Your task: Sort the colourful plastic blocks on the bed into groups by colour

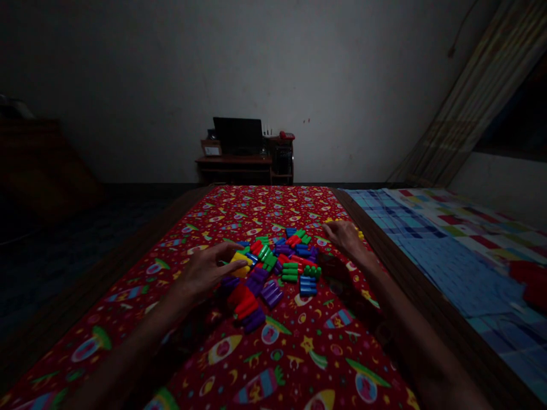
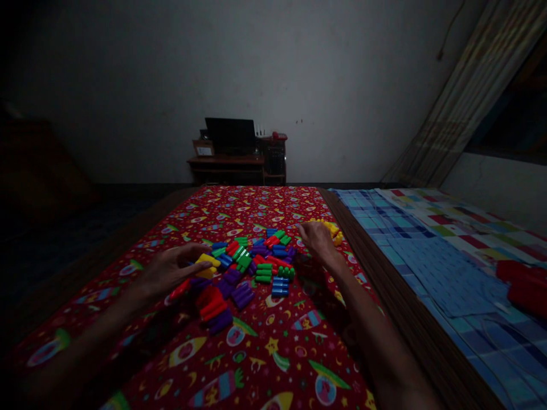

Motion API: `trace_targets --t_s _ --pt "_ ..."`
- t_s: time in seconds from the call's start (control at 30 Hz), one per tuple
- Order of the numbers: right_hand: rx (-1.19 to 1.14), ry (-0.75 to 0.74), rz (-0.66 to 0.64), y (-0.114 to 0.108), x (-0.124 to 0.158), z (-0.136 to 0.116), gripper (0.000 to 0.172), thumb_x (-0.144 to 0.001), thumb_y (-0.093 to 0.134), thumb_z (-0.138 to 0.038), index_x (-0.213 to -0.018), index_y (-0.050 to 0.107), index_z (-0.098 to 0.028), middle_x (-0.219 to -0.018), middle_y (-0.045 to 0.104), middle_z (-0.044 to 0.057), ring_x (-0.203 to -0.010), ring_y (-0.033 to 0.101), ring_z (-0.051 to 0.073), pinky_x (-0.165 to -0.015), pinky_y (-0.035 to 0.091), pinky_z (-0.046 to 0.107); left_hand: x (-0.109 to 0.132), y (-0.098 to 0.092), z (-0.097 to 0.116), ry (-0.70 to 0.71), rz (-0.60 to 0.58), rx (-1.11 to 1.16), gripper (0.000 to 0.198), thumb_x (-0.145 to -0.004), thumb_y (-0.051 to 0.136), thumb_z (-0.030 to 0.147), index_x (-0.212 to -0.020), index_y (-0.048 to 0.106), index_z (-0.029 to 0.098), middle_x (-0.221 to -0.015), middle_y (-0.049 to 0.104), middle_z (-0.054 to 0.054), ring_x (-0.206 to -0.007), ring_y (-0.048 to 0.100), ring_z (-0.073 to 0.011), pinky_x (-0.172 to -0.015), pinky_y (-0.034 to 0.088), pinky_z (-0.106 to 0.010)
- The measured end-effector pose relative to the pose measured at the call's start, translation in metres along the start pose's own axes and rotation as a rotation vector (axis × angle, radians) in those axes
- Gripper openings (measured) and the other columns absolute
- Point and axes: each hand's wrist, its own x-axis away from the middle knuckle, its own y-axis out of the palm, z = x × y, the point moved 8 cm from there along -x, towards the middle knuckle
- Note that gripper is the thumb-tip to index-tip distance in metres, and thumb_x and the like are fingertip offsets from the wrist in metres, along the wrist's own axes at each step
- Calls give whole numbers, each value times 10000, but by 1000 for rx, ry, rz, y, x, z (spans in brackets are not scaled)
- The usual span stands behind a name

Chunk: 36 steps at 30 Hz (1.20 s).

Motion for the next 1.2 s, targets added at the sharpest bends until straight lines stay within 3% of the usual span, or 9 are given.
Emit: trace_targets --t_s 0.07,0.17,0.23,0.3,0.47,0.63,0.8,0.97,1.2 --pt "-273 -206 -106 19 13 -48 460 -949 394 -416 -790 707 -119 -678 660 41 -612 573 132 -550 344 214 4 15 9 29 1 61 493 -676 632 589 -963 678 191 -916 733 -55 -810 679 -235 -740 541 -333" --pt "-589 -461 -305 38 45 -111 351 -925 471 -404 -1039 687 -153 -838 690 19 -709 590 126 -609 393 199 10 32 12 46 7 108 510 -684 642 556 -1043 638 194 -923 726 -49 -802 680 -225 -740 553 -346" --pt "-636 -518 -364 45 60 -132 325 -905 520 -355 -1130 654 -163 -861 690 16 -711 586 121 -618 398 196 13 39 12 56 2 142 535 -687 655 523 -1108 597 199 -929 721 -44 -805 685 -220 -741 562 -353" --pt "-615 -503 -347 47 62 -135 316 -888 543 -306 -1138 651 -145 -835 685 17 -683 575 113 -607 390 193 15 45 12 67 -19 167 548 -699 665 476 -1162 555 205 -965 717 -45 -843 690 -222 -764 567 -361" --pt "-476 -409 -156 27 32 -94 291 -889 525 -308 -1056 674 -122 -761 673 13 -621 553 104 -580 361 190 17 50 17 125 -62 159 558 -788 601 406 -1294 453 222 -1059 705 -58 -948 685 -233 -832 561 -393" --pt "1 -83 121 -16 1 3 336 -922 472 -341 -1096 657 -121 -829 710 95 -720 629 170 -630 385 227 17 44 24 195 -35 46 417 -853 512 405 -1214 536 196 -1086 693 -83 -969 671 -226 -867 545 -379" --pt "334 109 -66 -17 -3 80 320 -870 561 -329 -1122 670 -165 -1014 712 143 -895 658 222 -701 426 254 20 48 30 253 -45 -61 298 -870 466 377 -1054 634 213 -1098 691 -76 -998 651 -232 -884 529 -367" --pt "394 196 -212 -1 1 103 329 -842 590 -298 -1127 681 -161 -1105 691 150 -973 653 233 -737 441 265 21 50 34 306 -47 -87 293 -881 439 359 -1030 642 209 -1085 693 -78 -997 647 -228 -895 521 -365" --pt "338 254 -95 -5 -1 108 401 -845 552 -277 -1228 636 -194 -1176 670 138 -1045 631 239 -777 447 273 21 50 33 318 -59 -99 279 -873 441 324 -1024 647 212 -1098 689 -77 -1010 645 -222 -906 515 -358"
